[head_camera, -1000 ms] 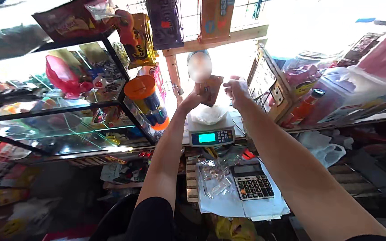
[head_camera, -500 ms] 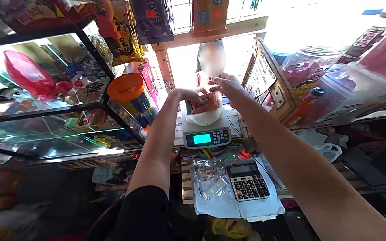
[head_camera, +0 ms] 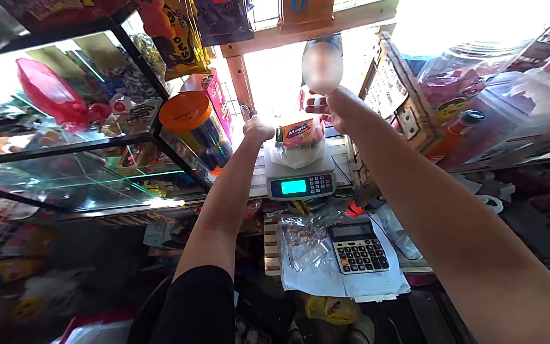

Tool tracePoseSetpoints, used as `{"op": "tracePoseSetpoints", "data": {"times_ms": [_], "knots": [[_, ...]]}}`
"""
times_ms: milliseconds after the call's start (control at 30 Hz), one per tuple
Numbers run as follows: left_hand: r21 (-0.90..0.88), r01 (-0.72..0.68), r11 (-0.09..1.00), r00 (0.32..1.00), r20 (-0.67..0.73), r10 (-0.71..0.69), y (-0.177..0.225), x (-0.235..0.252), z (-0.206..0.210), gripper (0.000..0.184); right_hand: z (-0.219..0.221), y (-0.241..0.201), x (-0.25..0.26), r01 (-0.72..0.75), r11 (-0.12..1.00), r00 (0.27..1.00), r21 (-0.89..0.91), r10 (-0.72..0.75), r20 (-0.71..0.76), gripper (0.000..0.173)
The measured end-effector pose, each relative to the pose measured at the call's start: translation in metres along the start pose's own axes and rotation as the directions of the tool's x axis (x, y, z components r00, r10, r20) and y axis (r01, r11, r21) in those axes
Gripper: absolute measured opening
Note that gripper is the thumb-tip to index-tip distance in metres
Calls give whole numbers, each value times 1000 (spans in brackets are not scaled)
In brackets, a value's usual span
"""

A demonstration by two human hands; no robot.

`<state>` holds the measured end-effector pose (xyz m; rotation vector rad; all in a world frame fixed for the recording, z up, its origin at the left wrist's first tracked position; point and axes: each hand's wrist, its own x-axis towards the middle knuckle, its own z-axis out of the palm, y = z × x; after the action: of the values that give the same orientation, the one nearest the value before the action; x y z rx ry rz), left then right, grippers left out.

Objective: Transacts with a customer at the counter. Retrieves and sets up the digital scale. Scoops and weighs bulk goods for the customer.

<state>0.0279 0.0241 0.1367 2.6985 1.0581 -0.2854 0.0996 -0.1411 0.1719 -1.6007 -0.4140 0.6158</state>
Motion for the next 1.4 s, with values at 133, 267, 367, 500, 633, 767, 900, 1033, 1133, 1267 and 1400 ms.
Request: {"op": "tracePoseSetpoints", "data": {"times_ms": [133,267,367,500,633,767,900,1033,1133,1267,1400], "knots": [[-440,-64,896,993,59,100,-12,-6,-13,39,-3,-8,-8,-54,998,999,-10,54,-5,48],[-750,-165,640,958,32,284,1,-31,-26,36,-6,-12,-13,-47,998,998,34,46,35,52],[-720,-216,659,940,28,339,29,-49,-24,52,-3,-13,-15,-23,1000,998,12,23,60,60],[-715,-187,674,974,-44,223,61,-50,-12,35,-6,-1,-14,108,988,994,-107,-105,35,63],[-834,-81,546,989,3,151,66,-61,-20,30,-15,18,-48,209,978,967,16,-204,-150,49],[-928,-22,372,1000,-26,-5,65,-67,-24,19,-9,80,-78,-49,881,976,471,143,-166,41],[-915,-71,397,991,-111,-78,84,-64,-32,20,0,124,-68,-400,552,882,732,449,142,65],[-886,-112,450,980,-172,-95,97,-52,-50,20,11,103,-49,-345,355,910,869,353,217,68],[-888,-119,445,979,-180,-98,98,-40,-58,16,20,87,-35,-273,235,937,933,286,202,63],[-910,-159,382,983,-181,-21,110,-16,-71,12,30,77,-12,-197,321,956,926,270,110,69],[-913,-184,365,979,-205,-18,116,5,-72,12,29,96,-18,-170,569,982,805,169,88,63]]}}
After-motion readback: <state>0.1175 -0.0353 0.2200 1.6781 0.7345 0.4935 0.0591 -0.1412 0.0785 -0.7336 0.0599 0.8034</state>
